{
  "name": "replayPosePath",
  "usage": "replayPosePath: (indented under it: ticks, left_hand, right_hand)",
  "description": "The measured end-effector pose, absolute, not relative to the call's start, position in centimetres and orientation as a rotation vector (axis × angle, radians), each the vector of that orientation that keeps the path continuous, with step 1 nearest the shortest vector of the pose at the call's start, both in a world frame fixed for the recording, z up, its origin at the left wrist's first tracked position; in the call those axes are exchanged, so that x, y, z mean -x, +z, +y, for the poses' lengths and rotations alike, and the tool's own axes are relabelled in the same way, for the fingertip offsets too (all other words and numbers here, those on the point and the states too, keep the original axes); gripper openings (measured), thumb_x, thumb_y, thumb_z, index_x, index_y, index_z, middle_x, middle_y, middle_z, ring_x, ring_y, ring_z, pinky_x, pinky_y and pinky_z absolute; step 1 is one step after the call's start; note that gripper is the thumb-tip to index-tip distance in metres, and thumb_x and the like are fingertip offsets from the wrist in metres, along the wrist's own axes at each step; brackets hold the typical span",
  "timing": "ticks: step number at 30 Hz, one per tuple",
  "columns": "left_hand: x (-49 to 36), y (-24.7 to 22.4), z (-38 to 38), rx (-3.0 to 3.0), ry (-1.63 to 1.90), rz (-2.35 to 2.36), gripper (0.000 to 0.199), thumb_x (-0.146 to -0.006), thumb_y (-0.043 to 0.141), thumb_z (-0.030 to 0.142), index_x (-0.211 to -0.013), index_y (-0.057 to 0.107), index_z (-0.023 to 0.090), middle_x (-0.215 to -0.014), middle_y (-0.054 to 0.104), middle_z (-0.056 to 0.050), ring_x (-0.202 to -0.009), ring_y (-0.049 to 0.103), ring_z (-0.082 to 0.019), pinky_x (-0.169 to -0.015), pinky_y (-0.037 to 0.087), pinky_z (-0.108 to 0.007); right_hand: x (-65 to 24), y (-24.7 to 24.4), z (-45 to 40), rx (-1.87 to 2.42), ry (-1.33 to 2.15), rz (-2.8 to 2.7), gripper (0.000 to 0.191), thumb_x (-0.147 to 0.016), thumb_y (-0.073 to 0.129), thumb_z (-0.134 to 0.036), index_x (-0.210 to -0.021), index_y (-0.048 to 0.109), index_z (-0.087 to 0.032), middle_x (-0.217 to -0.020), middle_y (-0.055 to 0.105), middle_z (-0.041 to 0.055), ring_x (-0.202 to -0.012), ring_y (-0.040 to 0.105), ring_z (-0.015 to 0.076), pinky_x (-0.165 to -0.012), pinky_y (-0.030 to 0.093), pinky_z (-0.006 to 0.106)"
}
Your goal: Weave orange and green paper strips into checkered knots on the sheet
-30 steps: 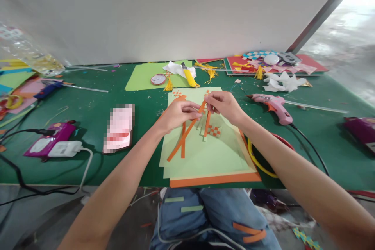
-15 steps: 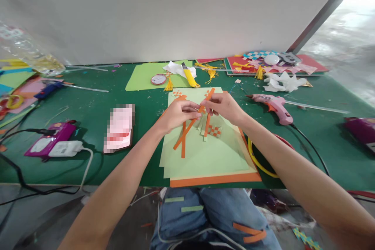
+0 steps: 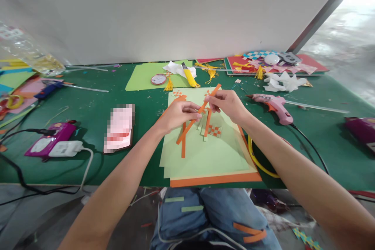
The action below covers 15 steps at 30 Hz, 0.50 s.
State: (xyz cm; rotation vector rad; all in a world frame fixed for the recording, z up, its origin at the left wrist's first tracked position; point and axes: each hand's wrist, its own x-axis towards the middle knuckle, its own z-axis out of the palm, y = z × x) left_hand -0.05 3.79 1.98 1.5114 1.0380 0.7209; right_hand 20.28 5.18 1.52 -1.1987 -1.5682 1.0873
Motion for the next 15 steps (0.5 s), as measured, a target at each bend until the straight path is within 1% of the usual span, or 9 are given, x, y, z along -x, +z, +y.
replayPosePath:
  ticks: [4, 7, 10, 15]
  left_hand:
    - [0.01, 1.92, 3.74, -1.503, 0.704, 1.035, 0.027, -0.071, 0.080, 0.026, -0.093, 0.069, 0.015, -0.083, 0.073, -0.005, -0.082, 0.070, -0.018, -0.082, 0.054, -0.035]
    - [0.07, 1.87, 3.72, -1.521, 0.698, 1.021, 0.025, -0.075, 0.076, 0.029, -0.094, 0.070, 0.015, -0.086, 0.073, -0.005, -0.083, 0.070, -0.018, -0.083, 0.053, -0.034]
    - [0.13, 1.81, 3.73, -1.552, 0.702, 0.997, 0.020, -0.080, 0.071, 0.032, -0.091, 0.070, 0.015, -0.082, 0.073, -0.005, -0.081, 0.069, -0.018, -0.082, 0.052, -0.034]
    - [0.15, 1.72, 3.72, -1.583, 0.712, 0.983, 0.019, -0.081, 0.070, 0.033, -0.087, 0.069, 0.015, -0.079, 0.072, -0.004, -0.078, 0.067, -0.017, -0.079, 0.050, -0.032]
  right_hand:
    - [-20.23, 1.47, 5.15, 1.180, 1.146, -1.600, 0.036, -0.078, 0.069, -0.046, -0.062, 0.061, -0.015, -0.057, 0.061, 0.0015, -0.048, 0.050, 0.0082, -0.047, 0.038, 0.025]
    - [-20.15, 1.42, 5.11, 1.185, 1.202, -1.713, 0.038, -0.076, 0.070, -0.050, -0.064, 0.062, -0.015, -0.056, 0.062, 0.0017, -0.048, 0.049, 0.0084, -0.047, 0.038, 0.025]
    - [-20.14, 1.45, 5.04, 1.217, 1.215, -1.796, 0.038, -0.074, 0.071, -0.051, -0.065, 0.064, -0.015, -0.054, 0.061, 0.0010, -0.046, 0.046, 0.0079, -0.047, 0.037, 0.025]
    - [-20.30, 1.54, 5.03, 1.232, 1.219, -1.815, 0.038, -0.075, 0.071, -0.050, -0.062, 0.064, -0.015, -0.055, 0.062, 0.0018, -0.047, 0.046, 0.0078, -0.048, 0.037, 0.026]
